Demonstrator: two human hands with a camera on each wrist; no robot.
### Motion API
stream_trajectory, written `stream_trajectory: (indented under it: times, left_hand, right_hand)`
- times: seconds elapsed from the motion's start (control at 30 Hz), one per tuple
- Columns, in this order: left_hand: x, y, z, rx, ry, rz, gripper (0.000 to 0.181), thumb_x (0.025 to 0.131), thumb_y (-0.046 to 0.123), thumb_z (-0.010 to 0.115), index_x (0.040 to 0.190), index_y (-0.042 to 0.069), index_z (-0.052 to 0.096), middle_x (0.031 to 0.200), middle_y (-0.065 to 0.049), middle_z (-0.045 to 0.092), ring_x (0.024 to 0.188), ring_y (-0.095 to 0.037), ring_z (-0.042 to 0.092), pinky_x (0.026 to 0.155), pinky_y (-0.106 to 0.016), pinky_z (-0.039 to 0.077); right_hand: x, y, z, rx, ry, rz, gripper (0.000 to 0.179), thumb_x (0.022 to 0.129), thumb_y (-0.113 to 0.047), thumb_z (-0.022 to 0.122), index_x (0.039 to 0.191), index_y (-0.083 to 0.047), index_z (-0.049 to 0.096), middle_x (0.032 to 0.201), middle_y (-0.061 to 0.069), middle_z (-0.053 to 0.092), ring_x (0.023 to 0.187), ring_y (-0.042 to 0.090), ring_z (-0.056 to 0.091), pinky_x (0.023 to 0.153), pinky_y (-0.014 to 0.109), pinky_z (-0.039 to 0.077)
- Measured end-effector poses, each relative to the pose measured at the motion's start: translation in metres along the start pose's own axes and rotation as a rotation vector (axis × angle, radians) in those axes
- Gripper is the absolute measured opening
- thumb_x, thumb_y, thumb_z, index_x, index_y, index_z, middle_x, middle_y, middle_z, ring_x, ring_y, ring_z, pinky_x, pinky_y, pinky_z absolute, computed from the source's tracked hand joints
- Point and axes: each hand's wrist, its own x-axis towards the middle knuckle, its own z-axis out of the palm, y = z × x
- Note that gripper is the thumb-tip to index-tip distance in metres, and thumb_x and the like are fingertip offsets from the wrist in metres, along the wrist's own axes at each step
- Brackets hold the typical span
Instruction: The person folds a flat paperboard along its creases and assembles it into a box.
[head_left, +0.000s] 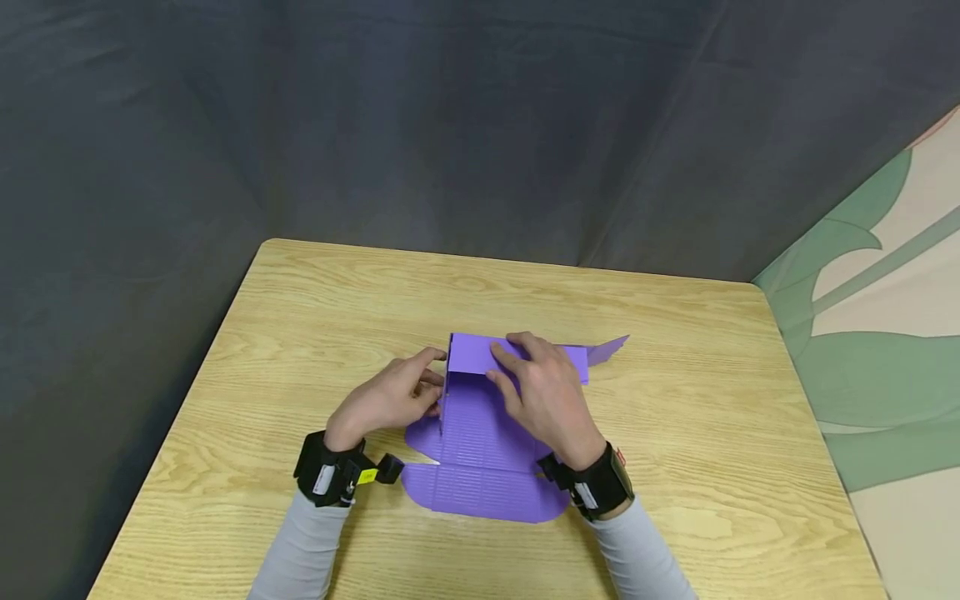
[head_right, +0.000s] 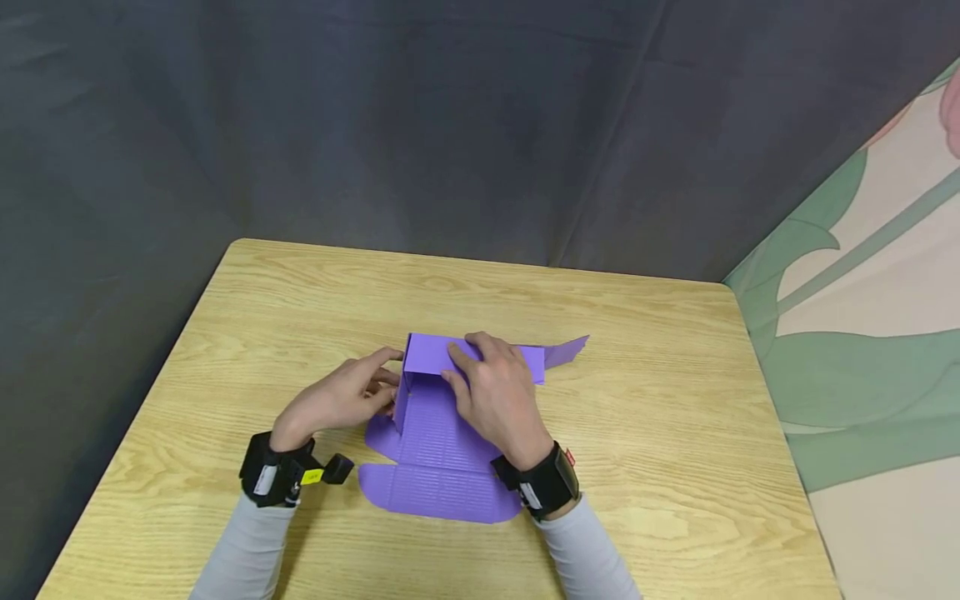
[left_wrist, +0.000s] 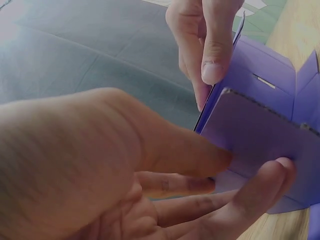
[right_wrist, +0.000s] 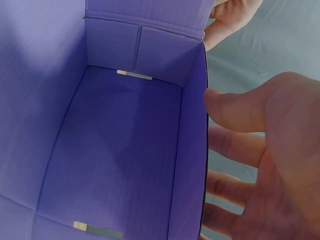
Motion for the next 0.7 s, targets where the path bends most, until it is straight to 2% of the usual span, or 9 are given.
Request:
stream_trajectory:
  times: [0.2, 0.43, 0.7]
  left_hand:
    - [-0.001, -0.003, -0.001, 0.048, 0.023, 0.054, 0.047, 0.104, 0.004, 0.065, 0.148, 0.0, 0.05, 0.132, -0.027, 0.071, 0.114, -0.035, 0.075, 0.088, -0.04, 0.064]
    - [0.006, 0.0, 0.003, -0.002, 0.09, 0.031, 0.047, 0.094, 0.001, 0.08, 0.136, -0.005, 0.059, 0.133, -0.025, 0.068, 0.109, -0.033, 0.077, 0.089, -0.033, 0.064]
    - [0.012, 0.002, 0.008, -0.088, 0.187, -0.001, 0.048, 0.087, -0.001, 0.087, 0.129, -0.003, 0.064, 0.132, -0.02, 0.067, 0.106, -0.031, 0.078, 0.085, -0.026, 0.064]
  right_hand:
    - [0.0, 0.001, 0.002, -0.003, 0.005, -0.006, 0.039, 0.103, -0.034, 0.072, 0.132, -0.01, 0.077, 0.133, 0.017, 0.07, 0.121, 0.037, 0.069, 0.103, 0.055, 0.055]
    - [0.0, 0.001, 0.001, -0.009, -0.002, -0.015, 0.039, 0.103, -0.034, 0.071, 0.132, -0.009, 0.077, 0.133, 0.017, 0.069, 0.12, 0.037, 0.069, 0.103, 0.054, 0.055]
    - [0.001, 0.001, -0.001, -0.023, -0.001, -0.027, 0.039, 0.103, -0.034, 0.072, 0.132, -0.009, 0.077, 0.132, 0.017, 0.07, 0.119, 0.038, 0.069, 0.103, 0.054, 0.056]
